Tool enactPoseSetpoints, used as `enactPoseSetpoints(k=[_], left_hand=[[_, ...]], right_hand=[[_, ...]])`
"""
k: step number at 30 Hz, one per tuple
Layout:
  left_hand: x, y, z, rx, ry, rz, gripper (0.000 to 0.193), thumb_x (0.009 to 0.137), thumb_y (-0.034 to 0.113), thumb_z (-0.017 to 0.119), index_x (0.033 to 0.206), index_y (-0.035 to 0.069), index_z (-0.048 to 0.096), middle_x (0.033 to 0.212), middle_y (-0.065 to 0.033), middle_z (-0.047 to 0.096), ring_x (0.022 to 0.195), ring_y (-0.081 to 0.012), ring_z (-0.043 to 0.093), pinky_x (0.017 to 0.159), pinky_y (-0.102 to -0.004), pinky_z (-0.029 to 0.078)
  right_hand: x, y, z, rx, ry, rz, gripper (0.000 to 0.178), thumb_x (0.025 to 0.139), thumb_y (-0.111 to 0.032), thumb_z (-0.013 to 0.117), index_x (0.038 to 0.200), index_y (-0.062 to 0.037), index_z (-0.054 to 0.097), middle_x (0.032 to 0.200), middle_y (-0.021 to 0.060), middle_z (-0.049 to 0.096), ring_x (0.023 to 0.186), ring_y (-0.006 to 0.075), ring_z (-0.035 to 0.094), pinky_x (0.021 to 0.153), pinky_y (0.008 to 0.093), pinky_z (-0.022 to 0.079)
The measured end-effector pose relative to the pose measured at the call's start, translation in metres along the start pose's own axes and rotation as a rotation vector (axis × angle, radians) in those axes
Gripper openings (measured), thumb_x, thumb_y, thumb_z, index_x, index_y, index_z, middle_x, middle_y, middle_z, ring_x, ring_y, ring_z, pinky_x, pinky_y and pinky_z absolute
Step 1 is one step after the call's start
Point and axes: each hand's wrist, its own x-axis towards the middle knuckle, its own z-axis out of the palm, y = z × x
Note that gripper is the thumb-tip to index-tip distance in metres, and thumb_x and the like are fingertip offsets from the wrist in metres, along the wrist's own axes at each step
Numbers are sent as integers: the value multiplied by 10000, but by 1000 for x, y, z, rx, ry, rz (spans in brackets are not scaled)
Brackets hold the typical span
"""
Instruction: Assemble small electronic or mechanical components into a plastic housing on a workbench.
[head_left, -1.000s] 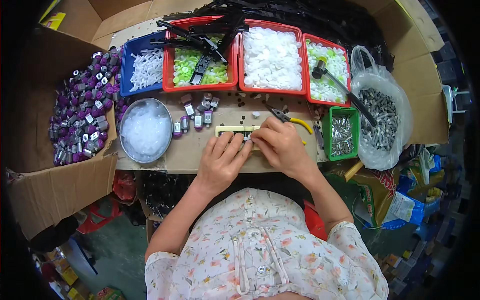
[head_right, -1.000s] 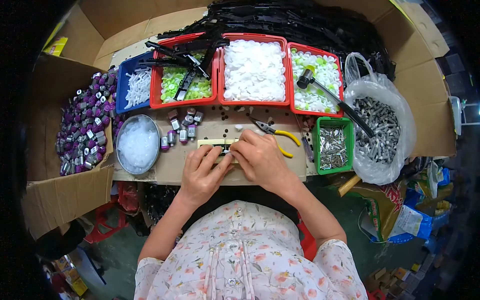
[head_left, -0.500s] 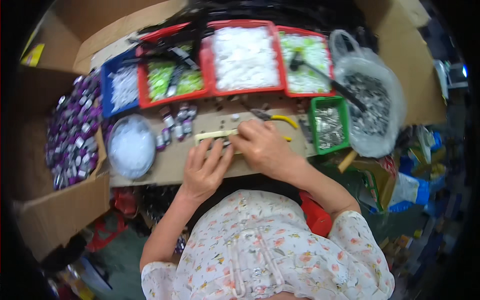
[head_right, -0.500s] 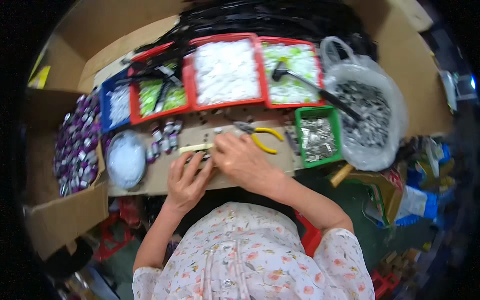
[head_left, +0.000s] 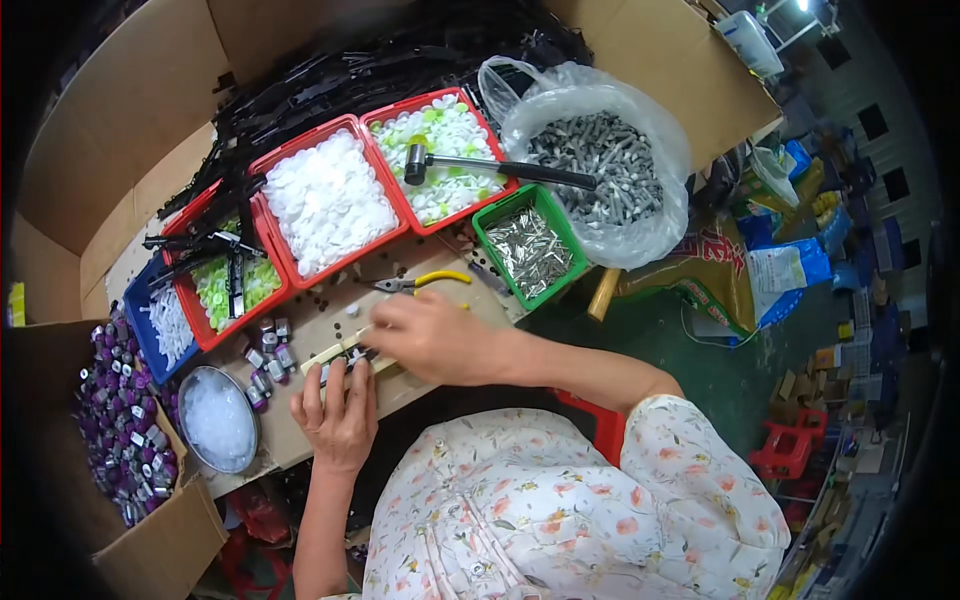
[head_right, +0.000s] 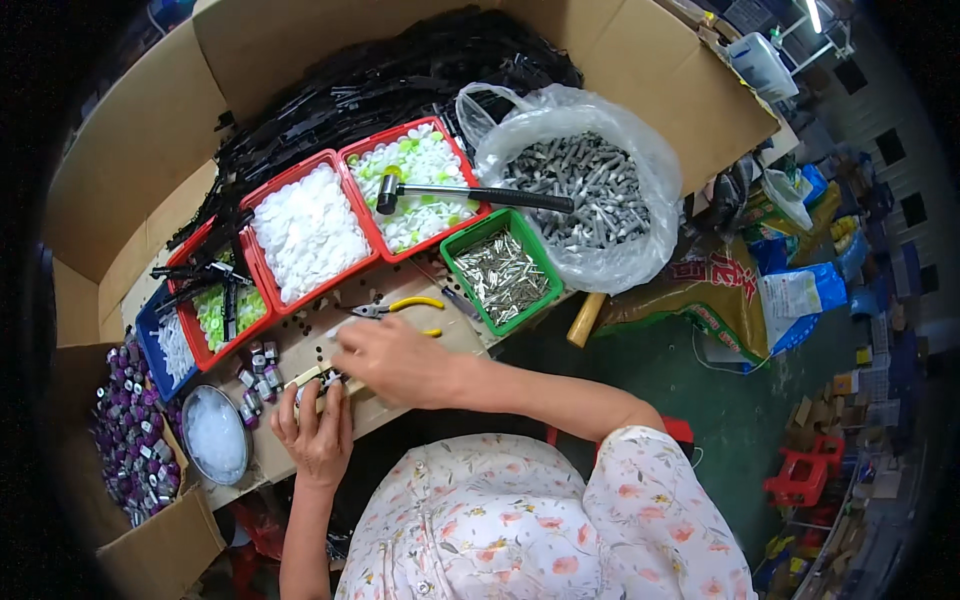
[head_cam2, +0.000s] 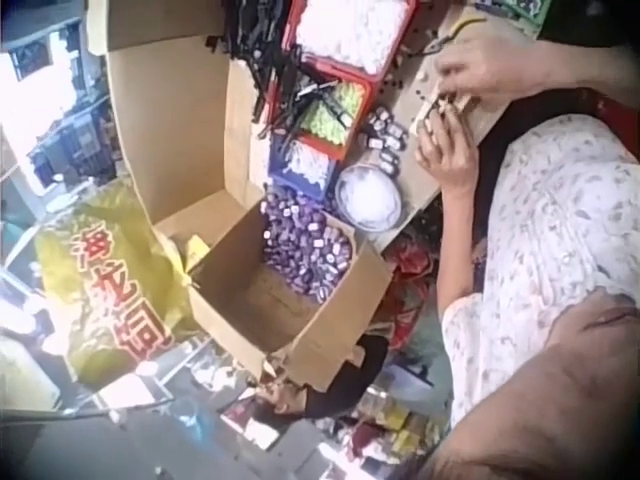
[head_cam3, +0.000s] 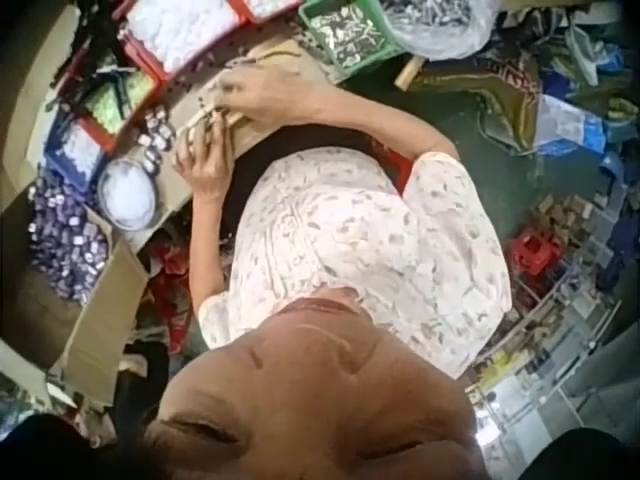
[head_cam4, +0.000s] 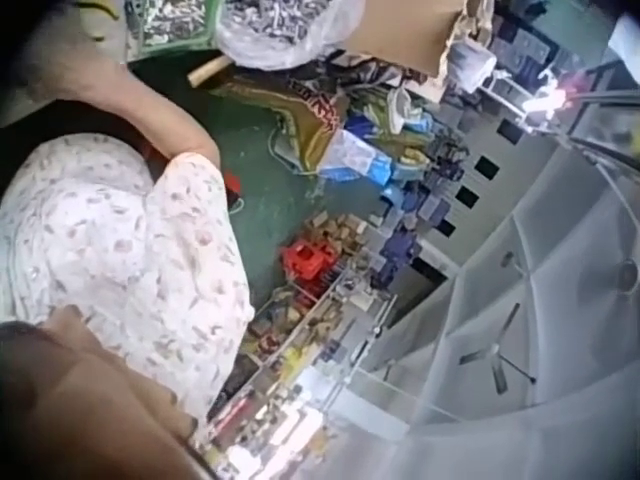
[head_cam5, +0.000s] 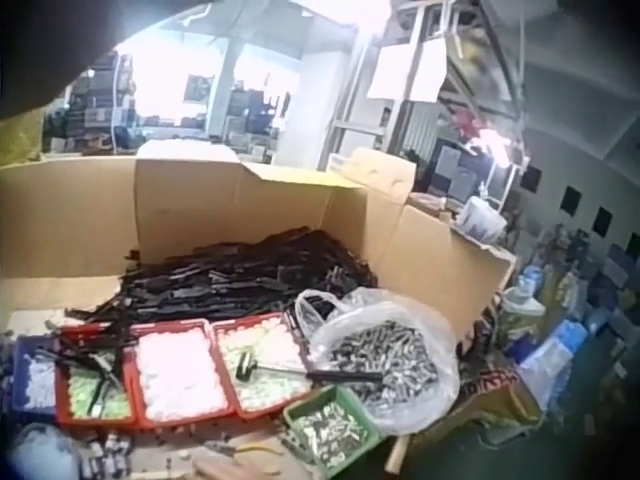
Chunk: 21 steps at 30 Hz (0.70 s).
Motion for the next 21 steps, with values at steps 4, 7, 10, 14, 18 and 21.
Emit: enactPoseSetpoints(k=[4, 7, 10, 14, 18, 21], left_hand=[[-10, -1, -10, 30, -50, -61, 270, 816, 181, 763, 1079, 137, 718, 1194, -44, 617, 1182, -293, 519, 914, -428, 360], [-10, 4, -19, -52, -48, -108, 289, 809, 174, 762, 1088, 117, 713, 1199, -67, 621, 1184, -313, 524, 932, -445, 364], [2, 3, -8, -195, -50, -96, 301, 796, 195, 763, 1067, 83, 697, 1211, -98, 615, 1166, -335, 531, 897, -463, 398], [14, 1, -16, -233, -71, -139, 288, 788, 200, 767, 1034, 71, 690, 1208, -94, 601, 1169, -323, 515, 861, -458, 405], [23, -15, -39, -257, -20, -180, 290, 763, 167, 775, 1023, 71, 688, 1122, -87, 613, 1129, -325, 529, 872, -458, 414], [26, -58, -49, -186, 48, -290, 239, 763, 126, 753, 988, 70, 696, 1029, -107, 630, 1066, -335, 547, 861, -460, 434]], right_hand=[[-28, 46, -72, 7, 234, 253, 136, 781, -14, 658, 916, 4, 663, 903, 156, 640, 814, 328, 638, 704, 401, 509], [-88, 100, -112, -316, 303, 540, 104, 835, -26, 617, 908, 14, 680, 882, 163, 652, 826, 322, 634, 728, 388, 496], [-142, 141, -148, -507, 274, 616, 144, 857, -48, 616, 979, -3, 680, 893, 161, 619, 804, 313, 620, 736, 388, 482], [-144, 162, -154, -521, 117, 736, 220, 835, -15, 668, 1052, 9, 638, 877, 138, 520, 742, 302, 561, 683, 388, 451], [-126, 166, -153, -575, 25, 714, 203, 819, -5, 671, 1017, 11, 633, 932, 150, 529, 817, 345, 581, 711, 410, 457], [-123, 167, -151, -668, -8, 646, 197, 798, 4, 678, 986, 17, 622, 935, 152, 524, 826, 369, 575, 712, 429, 453]])
